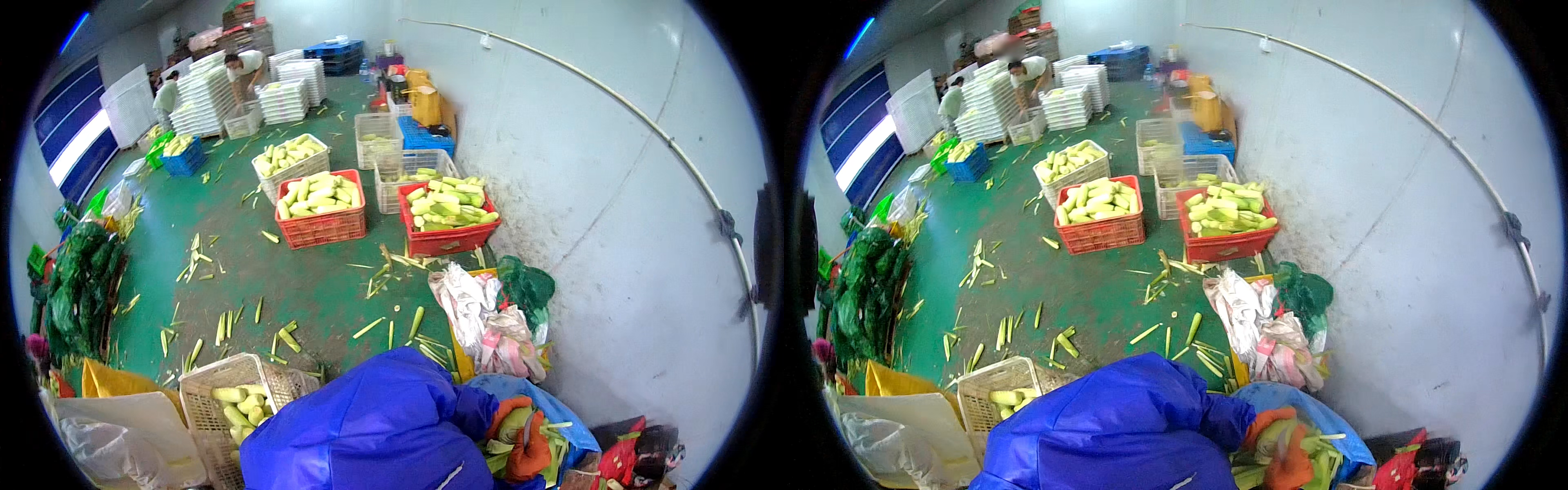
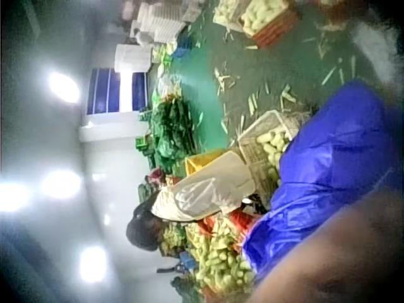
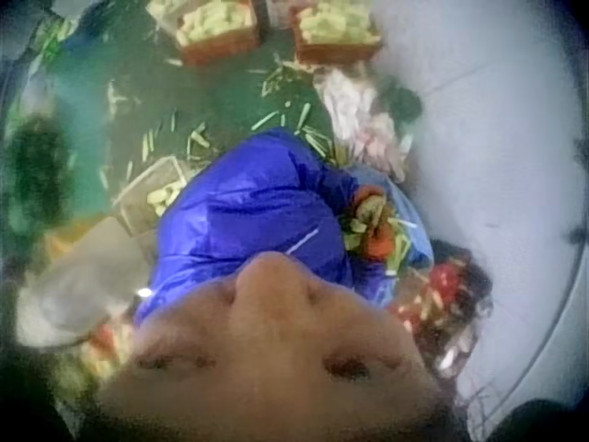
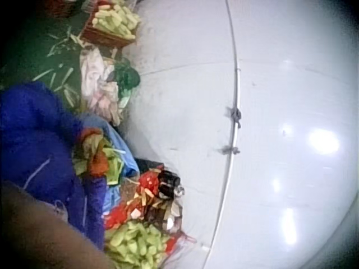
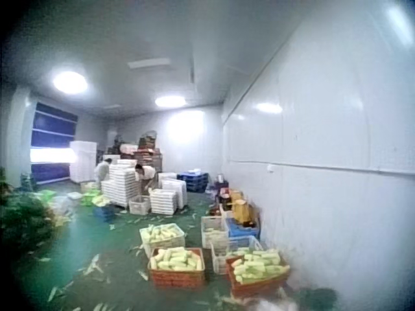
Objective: The person peels the outer husks from green vegetables, likely corn or bamboo shoots, using a knife to trim the ends. They work at a red table, placing the peeled vegetables into a white crate and discarding the husks into a blue bin.
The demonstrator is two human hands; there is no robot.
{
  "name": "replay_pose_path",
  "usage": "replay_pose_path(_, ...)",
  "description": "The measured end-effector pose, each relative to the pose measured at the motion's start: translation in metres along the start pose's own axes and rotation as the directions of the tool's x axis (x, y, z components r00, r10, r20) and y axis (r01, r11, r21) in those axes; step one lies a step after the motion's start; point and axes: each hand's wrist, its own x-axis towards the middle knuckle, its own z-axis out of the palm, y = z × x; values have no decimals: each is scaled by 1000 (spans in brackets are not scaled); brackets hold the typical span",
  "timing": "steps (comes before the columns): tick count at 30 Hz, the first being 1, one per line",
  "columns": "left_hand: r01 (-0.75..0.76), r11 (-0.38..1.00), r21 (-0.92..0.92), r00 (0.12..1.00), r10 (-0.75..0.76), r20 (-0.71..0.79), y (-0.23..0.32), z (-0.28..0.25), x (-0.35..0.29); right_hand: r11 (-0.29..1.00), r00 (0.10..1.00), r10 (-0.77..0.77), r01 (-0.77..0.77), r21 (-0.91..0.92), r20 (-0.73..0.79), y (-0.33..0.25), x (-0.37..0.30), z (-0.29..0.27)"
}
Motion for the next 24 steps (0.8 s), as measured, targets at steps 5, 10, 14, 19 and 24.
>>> replay_pose_path(5, -561, 517, 646, 714, 698, 62, -18, -26, 12, 925, 933, 345, -319, 207, -103, -41, 4, -9)
replay_pose_path(10, 254, 885, 390, 959, -179, -219, 12, 22, 8, 878, 829, 464, -478, 34, -314, -31, -10, -8)
replay_pose_path(14, 603, 765, 225, 793, -546, -271, 17, 31, 23, 762, 607, 634, -596, 252, -480, -3, -30, -21)
replay_pose_path(19, 602, 741, 296, 783, -477, -399, 1, 43, 46, 206, 167, 976, -527, 824, -138, -13, -54, -37)
replay_pose_path(24, 696, 713, -84, 685, -694, -222, -7, 62, 54, 703, 693, 711, -693, 159, -119, -54, -27, -60)
